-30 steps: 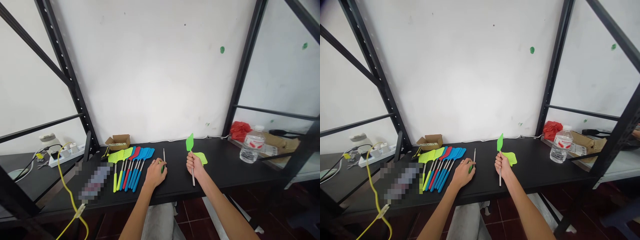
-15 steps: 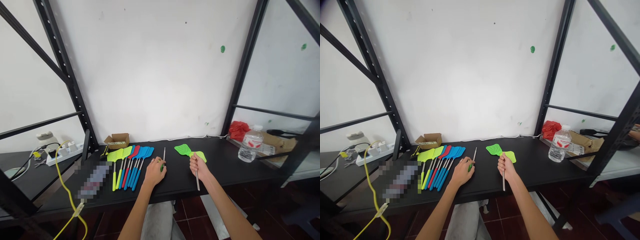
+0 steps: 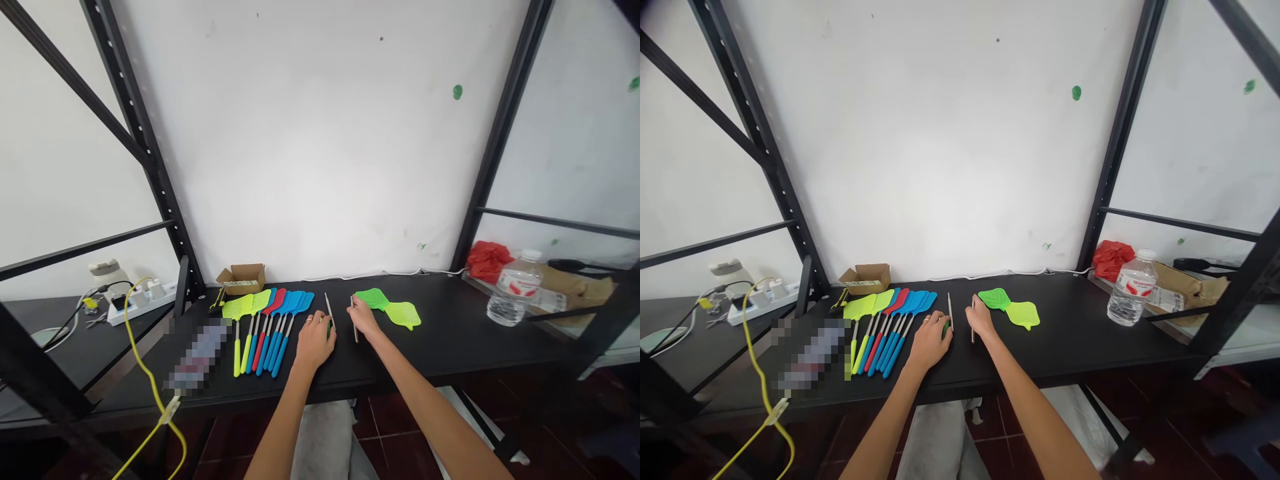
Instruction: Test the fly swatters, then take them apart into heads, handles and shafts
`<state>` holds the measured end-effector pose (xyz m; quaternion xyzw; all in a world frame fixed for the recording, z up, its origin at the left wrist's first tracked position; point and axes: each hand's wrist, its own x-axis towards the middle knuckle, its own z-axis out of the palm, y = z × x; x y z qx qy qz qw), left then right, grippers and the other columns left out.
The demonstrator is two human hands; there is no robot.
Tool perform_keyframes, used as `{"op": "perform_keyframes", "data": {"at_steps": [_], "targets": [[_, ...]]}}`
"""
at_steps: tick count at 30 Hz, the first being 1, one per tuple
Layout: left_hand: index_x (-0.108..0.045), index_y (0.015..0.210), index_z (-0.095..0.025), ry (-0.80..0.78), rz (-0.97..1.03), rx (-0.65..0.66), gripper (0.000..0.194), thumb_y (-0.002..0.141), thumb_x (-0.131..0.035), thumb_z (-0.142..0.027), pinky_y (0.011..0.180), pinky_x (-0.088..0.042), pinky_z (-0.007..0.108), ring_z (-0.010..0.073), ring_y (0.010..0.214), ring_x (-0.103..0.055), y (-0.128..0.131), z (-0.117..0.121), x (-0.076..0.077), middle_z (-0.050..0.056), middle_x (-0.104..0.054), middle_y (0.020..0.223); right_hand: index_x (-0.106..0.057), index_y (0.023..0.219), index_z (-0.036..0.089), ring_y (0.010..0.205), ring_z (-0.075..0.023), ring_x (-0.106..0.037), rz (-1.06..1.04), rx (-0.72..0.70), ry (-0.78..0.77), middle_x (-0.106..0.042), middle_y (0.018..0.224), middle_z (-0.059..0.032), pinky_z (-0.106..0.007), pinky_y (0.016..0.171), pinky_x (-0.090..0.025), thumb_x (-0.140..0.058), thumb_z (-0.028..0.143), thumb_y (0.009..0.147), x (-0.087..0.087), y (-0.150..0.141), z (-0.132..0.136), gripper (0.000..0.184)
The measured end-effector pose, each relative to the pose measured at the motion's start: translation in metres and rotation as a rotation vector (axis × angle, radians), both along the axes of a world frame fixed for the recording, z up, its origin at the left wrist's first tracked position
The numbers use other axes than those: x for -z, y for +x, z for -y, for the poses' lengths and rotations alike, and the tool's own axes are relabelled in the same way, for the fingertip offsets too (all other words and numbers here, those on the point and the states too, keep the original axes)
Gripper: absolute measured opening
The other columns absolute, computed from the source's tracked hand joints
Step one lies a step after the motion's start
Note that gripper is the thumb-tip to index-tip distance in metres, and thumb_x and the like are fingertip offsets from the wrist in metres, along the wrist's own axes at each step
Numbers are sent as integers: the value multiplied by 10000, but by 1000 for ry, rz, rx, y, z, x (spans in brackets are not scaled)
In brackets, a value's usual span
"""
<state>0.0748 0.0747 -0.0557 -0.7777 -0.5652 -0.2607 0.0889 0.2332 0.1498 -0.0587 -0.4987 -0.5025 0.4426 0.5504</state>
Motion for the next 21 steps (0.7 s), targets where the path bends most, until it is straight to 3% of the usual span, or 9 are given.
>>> {"op": "perform_keyframes", "data": {"at_steps": [2,4,6,8,14,19,21], "targets": [[-605,1151,-220,-2,-7,-2,300,942,-394,-259,852,-453,329,226,1004,-530,-1,-1,1,72,-563,1109,-613,1191,162,1294,-292,-440,183,17,105,-567,1306,-139,-438,1060,-346,-556,161,704,3,-7,5,490],[-610,1133,-215,3,-11,2,299,942,-382,-238,846,-453,332,228,999,-527,-1,-1,2,75,-563,1101,-568,1300,180,1367,-300,-348,484,-1,253,-466,1428,-145,-458,1105,-268,-553,210,773,7,-12,14,528],[-613,1124,-211,9,-7,-11,298,935,-381,-216,847,-451,337,231,996,-525,-1,-2,3,79,-563,1090,-576,1309,242,1373,-306,-340,778,-60,379,-423,1473,-120,-473,1092,-281,-530,285,847,11,-14,23,466],[-609,1130,-208,8,6,-37,300,925,-391,-199,844,-452,340,233,990,-525,-2,-3,5,83,-563,1085,-628,1246,269,1342,-303,-388,920,-104,429,-465,1444,-106,-463,1063,-324,-500,324,888,12,-15,30,384],[-567,1224,-206,15,54,-64,349,909,-417,-194,874,-453,347,239,1042,-519,-1,-3,7,92,-541,1157,-692,1063,213,1125,-252,-580,929,-12,422,-644,1190,-110,-375,975,-412,-493,215,872,10,-2,47,276],[-576,1204,-226,-2,60,-25,319,932,-418,-279,838,-465,330,231,1036,-532,-2,0,4,83,-535,1163,-606,1257,245,1246,-265,-492,970,-94,524,-539,1371,-97,-393,1018,-384,-488,286,898,6,2,61,381],[-579,1200,-225,-4,59,-20,318,932,-417,-281,823,-467,324,229,1029,-535,-2,1,3,80,-539,1161,-647,1192,239,1250,-266,-482,1000,-125,537,-551,1353,-97,-396,1023,-379,-473,284,906,6,1,62,337]]}}
